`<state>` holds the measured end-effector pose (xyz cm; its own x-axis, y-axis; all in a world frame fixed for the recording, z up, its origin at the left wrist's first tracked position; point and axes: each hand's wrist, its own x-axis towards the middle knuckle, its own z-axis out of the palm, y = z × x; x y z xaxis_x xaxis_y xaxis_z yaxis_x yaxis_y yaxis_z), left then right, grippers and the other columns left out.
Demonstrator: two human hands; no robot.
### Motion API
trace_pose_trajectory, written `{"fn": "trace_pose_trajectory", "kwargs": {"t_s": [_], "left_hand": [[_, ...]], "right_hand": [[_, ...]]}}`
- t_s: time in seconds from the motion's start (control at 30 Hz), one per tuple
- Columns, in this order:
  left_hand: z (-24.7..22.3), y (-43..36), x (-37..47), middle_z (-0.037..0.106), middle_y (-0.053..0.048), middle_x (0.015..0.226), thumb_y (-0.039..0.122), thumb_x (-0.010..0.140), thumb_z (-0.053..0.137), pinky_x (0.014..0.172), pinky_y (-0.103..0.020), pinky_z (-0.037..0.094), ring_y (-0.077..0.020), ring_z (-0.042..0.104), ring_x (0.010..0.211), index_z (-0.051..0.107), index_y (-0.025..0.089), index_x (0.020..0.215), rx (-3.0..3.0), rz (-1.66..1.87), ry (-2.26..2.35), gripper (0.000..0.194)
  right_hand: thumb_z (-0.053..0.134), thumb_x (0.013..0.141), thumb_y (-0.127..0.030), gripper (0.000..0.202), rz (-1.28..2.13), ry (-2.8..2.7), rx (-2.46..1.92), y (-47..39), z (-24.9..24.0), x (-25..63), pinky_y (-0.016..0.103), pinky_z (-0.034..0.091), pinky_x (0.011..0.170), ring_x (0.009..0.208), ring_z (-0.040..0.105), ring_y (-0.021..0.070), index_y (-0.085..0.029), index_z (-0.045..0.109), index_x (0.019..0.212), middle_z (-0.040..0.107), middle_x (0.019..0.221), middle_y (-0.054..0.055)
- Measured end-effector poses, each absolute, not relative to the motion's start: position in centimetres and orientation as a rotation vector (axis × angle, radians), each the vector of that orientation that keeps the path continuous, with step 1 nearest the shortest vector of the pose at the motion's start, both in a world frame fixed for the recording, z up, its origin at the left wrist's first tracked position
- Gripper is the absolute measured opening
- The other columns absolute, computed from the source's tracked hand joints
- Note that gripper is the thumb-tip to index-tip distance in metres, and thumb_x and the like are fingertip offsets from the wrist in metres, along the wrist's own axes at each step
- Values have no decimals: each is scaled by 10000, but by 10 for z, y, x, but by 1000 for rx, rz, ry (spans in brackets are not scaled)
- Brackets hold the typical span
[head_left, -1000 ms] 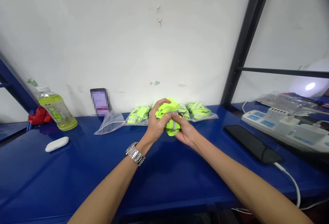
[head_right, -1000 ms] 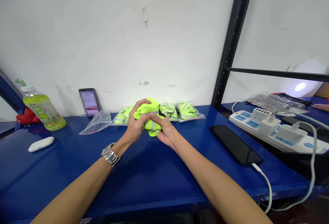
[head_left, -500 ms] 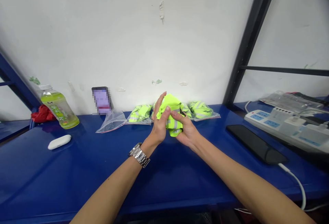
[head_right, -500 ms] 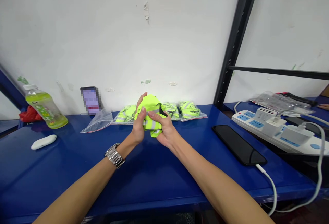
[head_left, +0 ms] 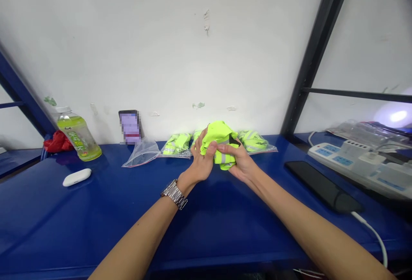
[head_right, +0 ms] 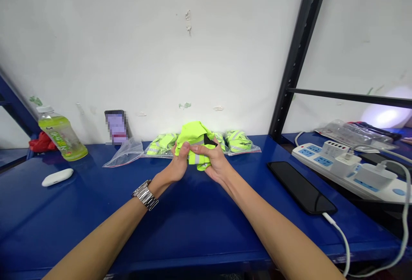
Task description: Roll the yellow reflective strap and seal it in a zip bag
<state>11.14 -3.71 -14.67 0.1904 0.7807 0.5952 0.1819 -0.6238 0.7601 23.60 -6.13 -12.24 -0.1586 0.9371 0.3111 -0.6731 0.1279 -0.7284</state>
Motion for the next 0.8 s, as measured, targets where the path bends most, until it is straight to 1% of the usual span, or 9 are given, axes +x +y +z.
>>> {"fn": "trace_pose_trajectory", "kwargs": {"t_s": [0.13, 0.27, 0.33, 0.4, 0.5, 0.57, 0.63, 0.7, 0.8], "left_hand": [[-140, -38, 109, 255, -68, 1505, 557, 955, 257, 1122, -550, 7, -289, 142, 1414, 333, 335, 1389, 2092, 1355, 1068, 493], [-134, -36, 103, 174, -138, 1503, 632, 915, 299, 1081, -640, 67, -340, 88, 1428, -19, 329, 1490, 2101, 1192, 1265, 723], [-128, -35, 92, 186, -176, 1471, 650, 893, 346, 1081, -625, 142, -346, 139, 1418, -109, 285, 1488, 2151, 1068, 1298, 834], [-118, -35, 72, 269, -178, 1405, 634, 905, 330, 1088, -533, 247, -306, 313, 1347, 3, 231, 1506, 2262, 976, 1285, 794], [-100, -33, 23, 411, -130, 1274, 562, 953, 221, 1029, -421, 371, -238, 532, 1119, 424, 201, 1369, 2452, 933, 1435, 588], [-91, -29, -18, 460, -132, 1216, 545, 946, 253, 949, -427, 425, -226, 600, 922, 462, 190, 1325, 2607, 880, 1695, 559], [-89, -24, -60, 517, -148, 1115, 554, 918, 309, 848, -429, 462, -270, 608, 882, 489, 164, 1283, 2723, 609, 1970, 564], [-93, -20, -94, 582, -144, 1008, 590, 862, 403, 757, -403, 471, -322, 609, 902, 559, 170, 1172, 2736, 181, 2086, 544], [-101, -20, -121, 644, -124, 896, 415, 901, 371, 657, -346, 448, -307, 640, 816, 593, 187, 1039, 2666, -175, 2145, 347]], "right_hand": [[805, 551, -86, 445, 1315, -944, -359, -59, -121, 234, 315, 564, 720, 742, 687, 175, -232, 618, 927, 720, 830, -21], [840, 495, -113, 489, 1179, -923, -475, -53, -122, 236, 322, 565, 708, 723, 687, 181, -222, 590, 902, 707, 803, -24], [854, 490, -137, 534, 1143, -935, -526, -51, -123, 240, 337, 571, 722, 733, 693, 192, -215, 586, 945, 709, 797, -17], [870, 483, -157, 612, 1128, -951, -577, -50, -124, 247, 364, 577, 747, 746, 701, 210, -203, 578, 1019, 716, 800, 0], [896, 451, -163, 876, 1147, -949, -711, -55, -128, 258, 403, 588, 732, 740, 711, 246, -185, 501, 1233, 719, 824, 31], [910, 422, -150, 1083, 1179, -928, -839, -60, -131, 264, 428, 590, 722, 751, 714, 272, -193, 387, 1369, 714, 864, 53], [918, 394, -138, 1176, 1182, -913, -952, -66, -133, 268, 452, 578, 785, 829, 711, 291, -207, 337, 1413, 700, 955, 82], [922, 375, -142, 1171, 1158, -913, -1026, -70, -136, 267, 460, 539, 887, 940, 689, 298, -212, 363, 1402, 668, 1078, 111], [919, 375, -163, 1115, 1122, -938, -1068, -73, -137, 262, 435, 495, 959, 1016, 663, 281, -212, 414, 1368, 615, 1204, 131]]}}
